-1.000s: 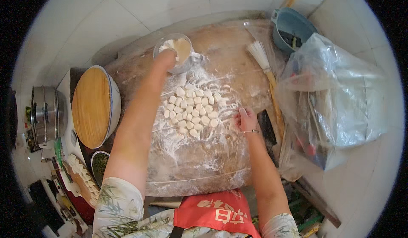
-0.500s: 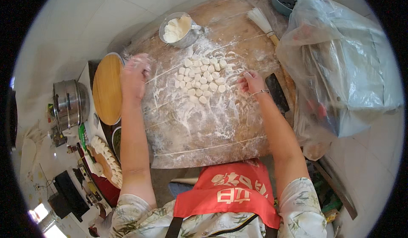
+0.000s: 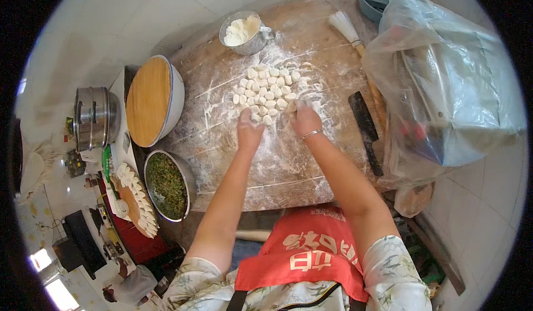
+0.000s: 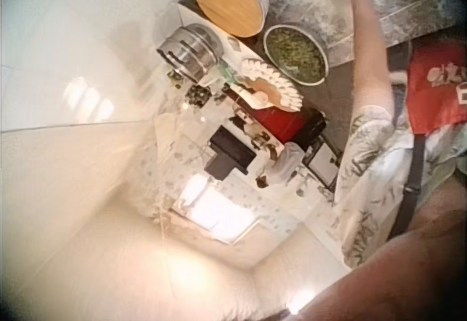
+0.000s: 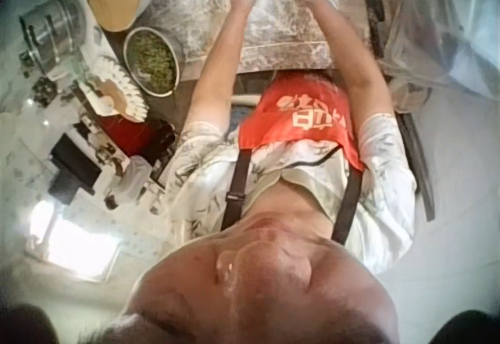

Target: The person prepares dough for dumplings by cutting a long rope of dough into small pieces using a knife, rolling the pieces in flour by hand, and then flattening each piece into a disk using a small rolling pin on a wooden table.

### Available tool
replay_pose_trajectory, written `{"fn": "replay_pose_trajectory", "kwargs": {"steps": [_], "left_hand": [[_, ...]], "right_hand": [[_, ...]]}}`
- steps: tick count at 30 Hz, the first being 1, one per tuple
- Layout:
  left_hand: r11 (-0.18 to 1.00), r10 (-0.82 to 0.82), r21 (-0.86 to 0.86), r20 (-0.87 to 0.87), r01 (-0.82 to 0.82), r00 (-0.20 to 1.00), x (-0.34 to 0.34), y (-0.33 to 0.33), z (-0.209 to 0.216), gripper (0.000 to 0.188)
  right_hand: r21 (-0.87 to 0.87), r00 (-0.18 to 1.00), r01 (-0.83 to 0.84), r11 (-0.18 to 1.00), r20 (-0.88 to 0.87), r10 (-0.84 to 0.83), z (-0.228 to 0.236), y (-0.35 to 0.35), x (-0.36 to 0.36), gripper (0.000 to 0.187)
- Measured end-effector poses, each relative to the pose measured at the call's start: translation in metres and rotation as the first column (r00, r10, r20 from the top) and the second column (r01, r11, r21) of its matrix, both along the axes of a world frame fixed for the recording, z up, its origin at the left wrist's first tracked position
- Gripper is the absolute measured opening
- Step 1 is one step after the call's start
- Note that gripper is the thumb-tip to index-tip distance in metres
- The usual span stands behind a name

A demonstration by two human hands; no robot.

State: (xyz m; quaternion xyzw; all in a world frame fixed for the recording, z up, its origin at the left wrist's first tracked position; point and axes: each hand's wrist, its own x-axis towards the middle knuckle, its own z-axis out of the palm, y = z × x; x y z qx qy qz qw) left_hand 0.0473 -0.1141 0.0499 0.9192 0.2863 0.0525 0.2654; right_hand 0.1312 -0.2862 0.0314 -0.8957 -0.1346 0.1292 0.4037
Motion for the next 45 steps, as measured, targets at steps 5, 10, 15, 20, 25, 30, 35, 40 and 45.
{"fn": "replay_pose_trajectory", "kwargs": {"steps": [5,10,15,20,25,30,35,40,45], "left_hand": [[0.991,0.104,-0.108,0.294,-0.076,0.95,-0.001,-0.009,-0.038,0.041],[0.964,0.072,-0.258,0.045,-0.058,0.996,-0.072,0.011,-0.028,0.021],[0.938,0.108,-0.317,-0.112,-0.139,0.988,-0.074,0.018,-0.017,0.024],[0.973,0.088,-0.185,-0.244,-0.136,0.966,-0.066,0.032,-0.005,0.035],[0.971,-0.081,0.232,0.11,0.054,0.991,-0.04,0.013,-0.031,0.07],[0.951,-0.117,0.285,-0.038,0.123,0.992,-0.025,-0.005,-0.037,0.08],[0.961,-0.265,-0.051,0.117,0.272,0.957,-0.056,0.016,-0.04,0.069],[0.916,-0.382,-0.073,0.143,0.394,0.913,-0.095,0.016,-0.018,0.056],[0.974,-0.217,-0.006,0.279,0.228,0.935,-0.027,0.024,-0.015,0.049]], "right_hand": [[-0.252,0.99,-0.144,0.957,-0.03,0.141,-0.001,0.013,-0.004,0.033],[-0.389,0.978,-0.204,0.898,-0.127,0.167,0.01,-0.033,-0.032,0.027],[-0.402,0.989,-0.146,0.904,-0.031,0.146,0.008,-0.057,-0.045,0.031],[-0.467,0.992,-0.122,0.876,-0.086,0.093,0.006,-0.05,-0.042,0.039],[-0.464,0.992,-0.016,0.886,0.102,0.072,0.005,-0.015,-0.049,0.065],[-0.506,0.991,-0.037,0.862,0.089,0.095,-0.023,-0.009,-0.053,0.078],[-0.243,1.0,0.011,0.97,0.011,-0.009,-0.022,-0.024,-0.056,0.073],[-0.224,0.981,-0.185,0.957,0.012,0.193,-0.013,-0.002,-0.125,0.059],[-0.212,0.98,-0.183,0.96,0.035,0.195,0.023,0.054,-0.064,0.032]]}}
